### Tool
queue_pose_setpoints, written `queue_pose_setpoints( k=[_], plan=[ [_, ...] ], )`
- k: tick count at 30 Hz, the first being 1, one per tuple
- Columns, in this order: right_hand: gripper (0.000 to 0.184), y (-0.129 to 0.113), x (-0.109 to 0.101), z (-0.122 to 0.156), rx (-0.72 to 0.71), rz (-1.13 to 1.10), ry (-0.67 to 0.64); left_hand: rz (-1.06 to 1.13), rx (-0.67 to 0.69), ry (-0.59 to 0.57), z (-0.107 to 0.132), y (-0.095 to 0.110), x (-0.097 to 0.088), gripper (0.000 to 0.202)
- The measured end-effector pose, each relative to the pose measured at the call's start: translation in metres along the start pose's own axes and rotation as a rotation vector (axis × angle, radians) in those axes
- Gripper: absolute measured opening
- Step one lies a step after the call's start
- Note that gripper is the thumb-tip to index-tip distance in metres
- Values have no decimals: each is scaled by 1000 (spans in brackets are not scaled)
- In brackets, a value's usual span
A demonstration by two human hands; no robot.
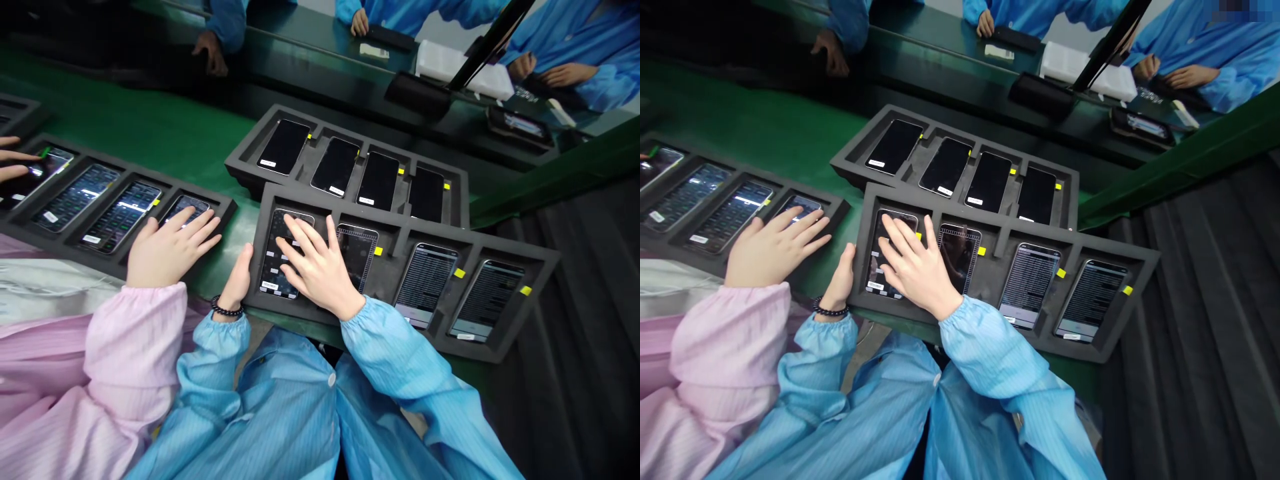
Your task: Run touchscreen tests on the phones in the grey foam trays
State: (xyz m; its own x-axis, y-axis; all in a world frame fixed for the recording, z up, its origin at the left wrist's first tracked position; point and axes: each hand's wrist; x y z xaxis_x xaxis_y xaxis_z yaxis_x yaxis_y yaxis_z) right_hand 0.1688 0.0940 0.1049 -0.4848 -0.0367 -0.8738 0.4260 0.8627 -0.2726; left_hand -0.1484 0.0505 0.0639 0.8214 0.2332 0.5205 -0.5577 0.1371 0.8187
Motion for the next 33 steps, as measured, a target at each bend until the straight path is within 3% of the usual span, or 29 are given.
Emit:
queue_pose_setpoints(
  k=[4,11,17,22,33],
  plan=[
    [37,-6,6,-1,-77,-31,-61,77,26,8,0,-1,3,58],
    [38,-8,-1,16,-32,-41,-60,160,11,33,2,-1,6,59],
    [38,-6,-15,40,34,19,-28,77,30,21,3,-1,5,59],
    [35,-7,-14,52,12,22,-18,17,48,3,3,-1,4,57],
    [38,-14,8,28,-70,-65,-94,-24,54,18,3,1,6,55]
  ],
)
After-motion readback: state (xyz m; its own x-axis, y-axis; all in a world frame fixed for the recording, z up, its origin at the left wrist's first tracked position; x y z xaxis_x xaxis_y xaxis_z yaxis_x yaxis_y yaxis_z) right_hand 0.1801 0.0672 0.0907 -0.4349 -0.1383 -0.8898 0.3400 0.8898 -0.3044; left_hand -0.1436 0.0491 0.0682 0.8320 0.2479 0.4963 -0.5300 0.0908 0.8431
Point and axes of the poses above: each hand's wrist, its own z-axis away from the middle knuckle, its own x-axis out of the palm, y = z × x, and after that the axes turned 14 degrees about -z, right-handed
